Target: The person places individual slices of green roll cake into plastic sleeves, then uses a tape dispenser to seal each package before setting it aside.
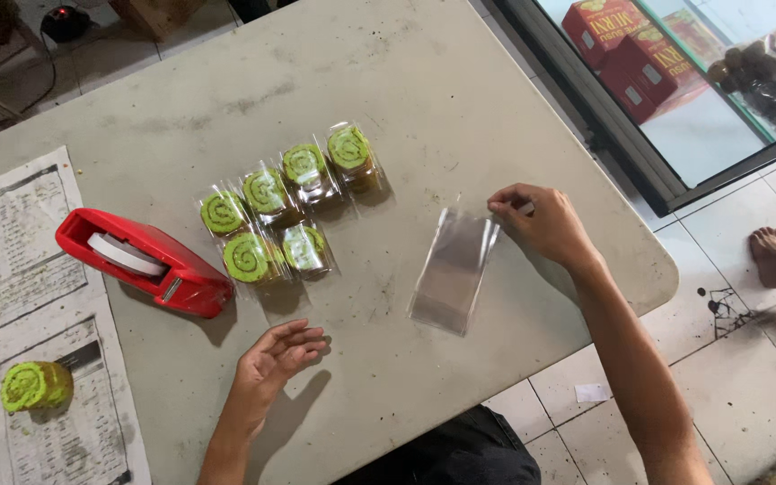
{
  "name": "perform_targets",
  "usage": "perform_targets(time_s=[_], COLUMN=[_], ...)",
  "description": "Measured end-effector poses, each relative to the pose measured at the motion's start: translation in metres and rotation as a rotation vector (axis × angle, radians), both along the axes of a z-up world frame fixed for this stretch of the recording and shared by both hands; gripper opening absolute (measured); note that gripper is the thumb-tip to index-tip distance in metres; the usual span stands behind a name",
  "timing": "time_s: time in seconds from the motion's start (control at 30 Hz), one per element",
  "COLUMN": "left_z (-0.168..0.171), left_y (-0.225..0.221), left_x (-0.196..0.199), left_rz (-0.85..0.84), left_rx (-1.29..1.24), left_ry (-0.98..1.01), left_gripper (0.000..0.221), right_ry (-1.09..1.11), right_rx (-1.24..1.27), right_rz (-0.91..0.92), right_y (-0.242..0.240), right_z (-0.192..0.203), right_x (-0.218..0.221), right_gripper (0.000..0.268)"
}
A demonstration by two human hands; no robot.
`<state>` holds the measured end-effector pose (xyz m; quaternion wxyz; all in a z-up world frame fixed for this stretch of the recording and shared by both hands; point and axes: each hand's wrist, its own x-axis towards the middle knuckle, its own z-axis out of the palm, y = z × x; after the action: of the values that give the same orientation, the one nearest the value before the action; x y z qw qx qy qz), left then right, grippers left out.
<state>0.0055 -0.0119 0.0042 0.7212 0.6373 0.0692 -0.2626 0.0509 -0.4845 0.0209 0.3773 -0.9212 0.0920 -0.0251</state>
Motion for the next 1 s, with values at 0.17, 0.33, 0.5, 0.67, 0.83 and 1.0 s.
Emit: perform_targets(time_s=[0.17, 0.33, 0.5, 0.67, 0.83, 1.0], left_z=[0.002, 0.007, 0.015, 0.016, 0.025, 0.012], left_y=[-0.001, -0.003, -0.001, 0.003, -0.016, -0.04], left_x=[0.0, 0.0, 0.002, 0.001, 0.006, 0.021], left_rz=[-0.003, 0.006, -0.04, -0.063, -0.138, -0.277], left_rx=[0.013, 0.007, 0.066, -0.048, -0.168, -0.462], left_ry=[-0.016, -0.006, -0.031, -0.233, -0.334, -0.223], left_gripper=[0.056, 0.054, 0.058, 0.063, 0.094, 0.089], right_ry=[-0.169, -0.258, -0.236, -0.164, -0.066, 0.017], right_rx=[0.162, 0.43, 0.6, 0.606, 0.588, 0.548], right_rz=[0.005, -0.011, 0.007, 0.137, 0.316, 0.477], right_y=[0.001, 0.0, 0.006, 0.043, 0.105, 0.17], right_z=[0.004, 0.014, 0.043, 0.082, 0.095, 0.096], right_x=[-0.002, -0.006, -0.01, -0.015, -0.008, 0.002], right_gripper=[0.018, 0.015, 0.015, 0.017, 0.021, 0.02])
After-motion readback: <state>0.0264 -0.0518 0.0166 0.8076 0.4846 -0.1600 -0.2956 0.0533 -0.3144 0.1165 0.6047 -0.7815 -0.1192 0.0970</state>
